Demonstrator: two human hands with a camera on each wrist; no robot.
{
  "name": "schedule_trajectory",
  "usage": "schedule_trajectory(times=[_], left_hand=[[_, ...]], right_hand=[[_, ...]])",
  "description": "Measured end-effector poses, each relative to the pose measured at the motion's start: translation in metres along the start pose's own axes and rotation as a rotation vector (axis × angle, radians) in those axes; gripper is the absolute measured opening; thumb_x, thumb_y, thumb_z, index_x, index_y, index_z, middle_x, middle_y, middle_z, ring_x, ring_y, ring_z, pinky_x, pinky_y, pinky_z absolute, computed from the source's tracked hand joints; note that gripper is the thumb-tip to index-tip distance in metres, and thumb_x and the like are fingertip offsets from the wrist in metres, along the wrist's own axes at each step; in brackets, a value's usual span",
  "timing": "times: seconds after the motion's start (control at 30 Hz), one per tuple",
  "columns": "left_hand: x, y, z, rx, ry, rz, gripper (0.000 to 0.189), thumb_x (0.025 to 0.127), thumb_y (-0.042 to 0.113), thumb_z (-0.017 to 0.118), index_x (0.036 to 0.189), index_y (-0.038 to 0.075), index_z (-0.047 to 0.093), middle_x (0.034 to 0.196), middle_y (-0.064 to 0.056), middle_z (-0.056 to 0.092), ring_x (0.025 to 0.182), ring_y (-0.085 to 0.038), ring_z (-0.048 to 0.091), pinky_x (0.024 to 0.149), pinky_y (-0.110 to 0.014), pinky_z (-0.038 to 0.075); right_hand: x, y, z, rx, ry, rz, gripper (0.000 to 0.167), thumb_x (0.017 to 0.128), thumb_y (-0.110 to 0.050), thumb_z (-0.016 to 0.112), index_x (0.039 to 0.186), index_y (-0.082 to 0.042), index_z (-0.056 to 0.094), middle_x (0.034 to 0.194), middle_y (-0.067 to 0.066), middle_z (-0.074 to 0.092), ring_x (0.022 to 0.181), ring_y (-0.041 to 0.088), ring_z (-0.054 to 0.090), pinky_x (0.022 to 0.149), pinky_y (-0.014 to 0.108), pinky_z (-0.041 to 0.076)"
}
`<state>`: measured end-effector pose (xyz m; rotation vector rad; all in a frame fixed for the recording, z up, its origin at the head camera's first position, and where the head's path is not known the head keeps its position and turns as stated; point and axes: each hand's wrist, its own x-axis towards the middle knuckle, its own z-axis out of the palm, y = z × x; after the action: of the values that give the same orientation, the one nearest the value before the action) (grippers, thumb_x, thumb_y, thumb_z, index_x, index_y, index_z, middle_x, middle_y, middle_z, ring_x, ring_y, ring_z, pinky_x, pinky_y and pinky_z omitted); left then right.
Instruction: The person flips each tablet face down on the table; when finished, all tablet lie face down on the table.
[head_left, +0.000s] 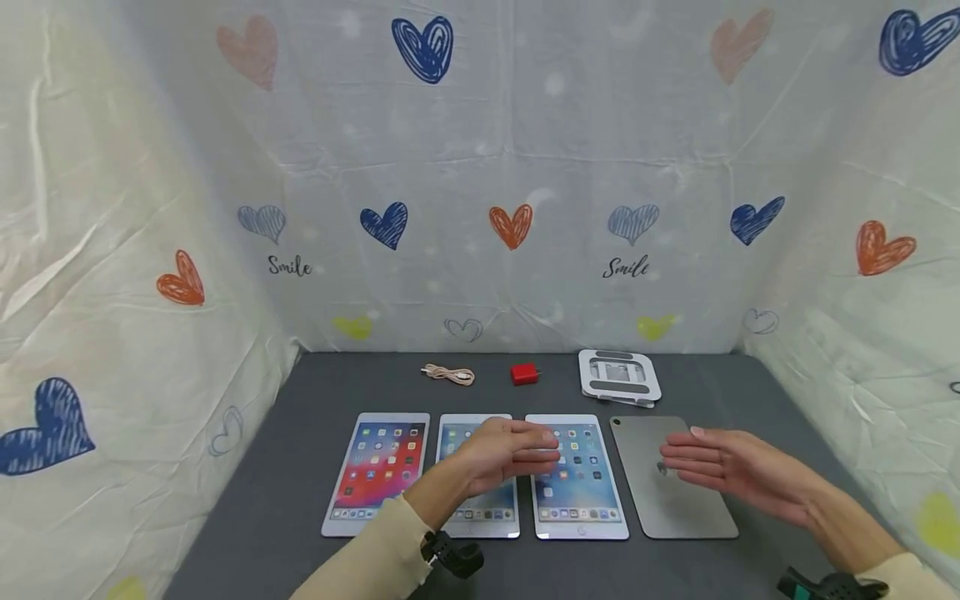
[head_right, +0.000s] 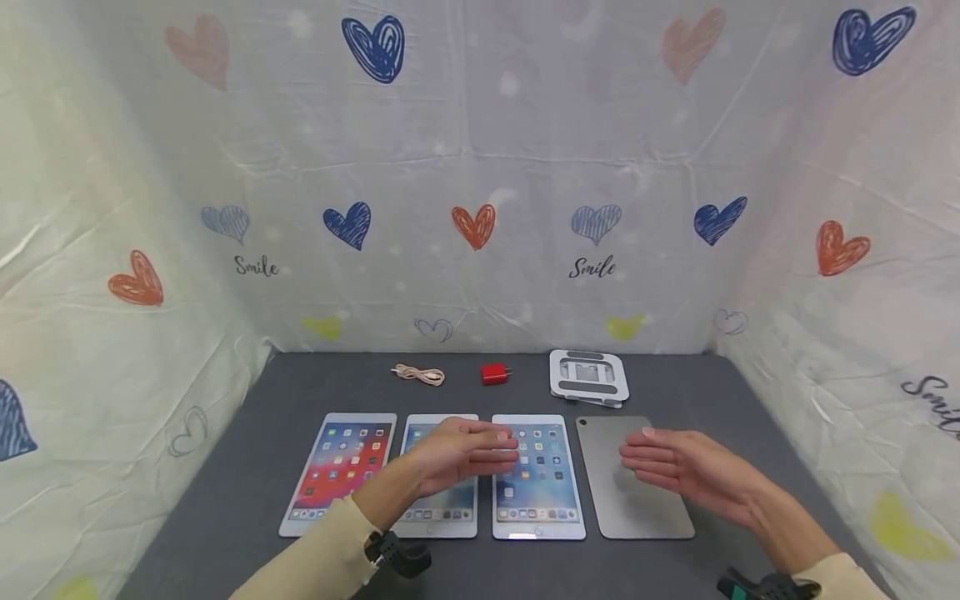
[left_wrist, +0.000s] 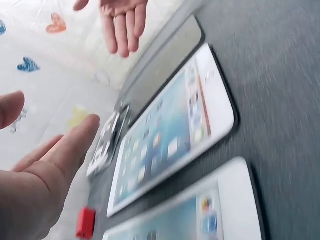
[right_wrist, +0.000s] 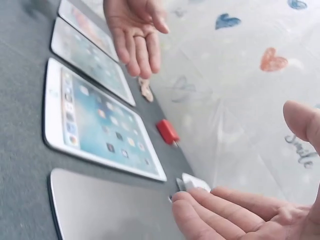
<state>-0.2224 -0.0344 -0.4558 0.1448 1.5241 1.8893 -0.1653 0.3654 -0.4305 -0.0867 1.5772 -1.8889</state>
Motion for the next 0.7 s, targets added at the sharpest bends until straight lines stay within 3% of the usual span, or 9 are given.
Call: schedule_trajectory(times=[0.3,0.43,0.7], left_hand=[[-0.019,-0.001,-0.033,0.041,0.049,-0.047,0.051,0.108,0.018,0.072,0.149,-0.010,0.059,0.144,-0.027,0.069,0.129,-0.035,0.074,0.106,-0.042,0.063],[-0.021,-0.006,-0.037,0.038,0.066,-0.065,0.049,0.109,0.017,0.071,0.146,-0.012,0.059,0.141,-0.027,0.071,0.128,-0.036,0.075,0.107,-0.045,0.062],[-0.016,-0.017,-0.034,0.032,0.105,-0.083,0.047,0.105,0.013,0.075,0.141,-0.013,0.063,0.135,-0.025,0.074,0.128,-0.037,0.074,0.108,-0.049,0.062]], right_hand=[[0.032,0.009,0.018,-0.046,0.016,0.019,0.076,0.120,-0.034,0.043,0.167,0.018,0.014,0.165,0.024,0.052,0.142,0.019,0.064,0.120,0.036,0.054],[0.044,0.015,0.026,-0.076,0.060,0.042,0.081,0.119,-0.038,0.046,0.167,0.018,0.014,0.168,0.030,0.045,0.143,0.022,0.063,0.122,0.040,0.052],[0.059,0.024,0.037,-0.078,0.162,0.101,0.083,0.117,-0.039,0.052,0.164,0.021,0.018,0.163,0.034,0.050,0.136,0.024,0.067,0.118,0.043,0.056]])
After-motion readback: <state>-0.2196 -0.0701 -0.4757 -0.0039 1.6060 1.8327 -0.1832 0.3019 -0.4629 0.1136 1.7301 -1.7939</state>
